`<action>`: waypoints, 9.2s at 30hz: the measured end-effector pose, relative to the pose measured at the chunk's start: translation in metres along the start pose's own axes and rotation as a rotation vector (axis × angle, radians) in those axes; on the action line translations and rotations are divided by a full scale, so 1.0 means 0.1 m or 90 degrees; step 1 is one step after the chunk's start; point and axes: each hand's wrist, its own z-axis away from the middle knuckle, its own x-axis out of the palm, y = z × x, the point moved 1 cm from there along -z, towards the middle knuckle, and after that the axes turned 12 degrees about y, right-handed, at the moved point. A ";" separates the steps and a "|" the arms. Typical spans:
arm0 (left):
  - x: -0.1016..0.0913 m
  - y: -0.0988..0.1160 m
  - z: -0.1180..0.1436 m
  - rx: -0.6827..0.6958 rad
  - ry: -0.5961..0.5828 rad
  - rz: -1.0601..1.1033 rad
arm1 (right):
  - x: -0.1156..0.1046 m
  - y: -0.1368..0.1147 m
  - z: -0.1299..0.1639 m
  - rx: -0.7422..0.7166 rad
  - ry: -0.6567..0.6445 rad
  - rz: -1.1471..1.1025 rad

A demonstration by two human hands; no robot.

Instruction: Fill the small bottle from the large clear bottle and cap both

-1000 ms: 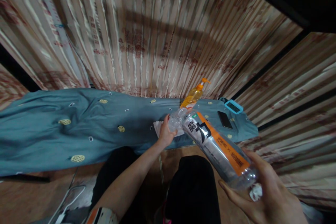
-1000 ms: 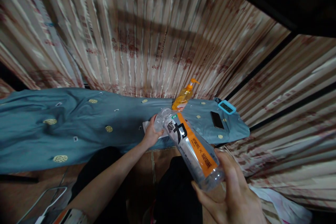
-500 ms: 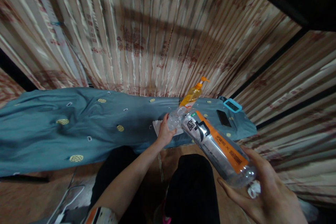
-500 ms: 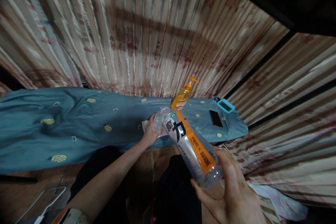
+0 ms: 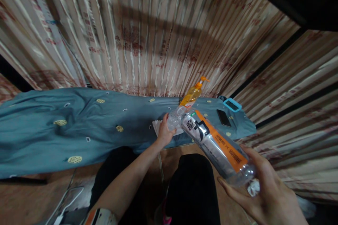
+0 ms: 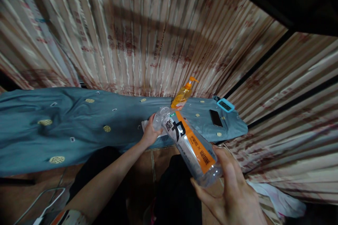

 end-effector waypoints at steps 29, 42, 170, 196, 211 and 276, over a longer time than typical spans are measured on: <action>0.03 0.03 0.02 -0.016 0.005 0.016 | 0.01 0.01 0.00 -0.008 0.011 0.015; 0.01 0.02 0.02 -0.010 -0.003 0.026 | 0.02 0.03 0.02 -0.005 -0.013 0.009; 0.01 0.06 0.03 -0.007 -0.019 -0.020 | 0.02 0.02 -0.02 -0.025 0.008 0.035; 0.00 0.11 0.03 -0.009 -0.007 -0.010 | 0.00 0.03 -0.04 -0.041 -0.006 0.049; 0.01 0.07 0.02 -0.023 -0.010 0.000 | -0.01 0.05 -0.03 -0.026 -0.005 0.031; 0.04 -0.05 0.00 0.006 -0.004 -0.013 | -0.02 0.04 -0.06 -0.026 -0.014 0.014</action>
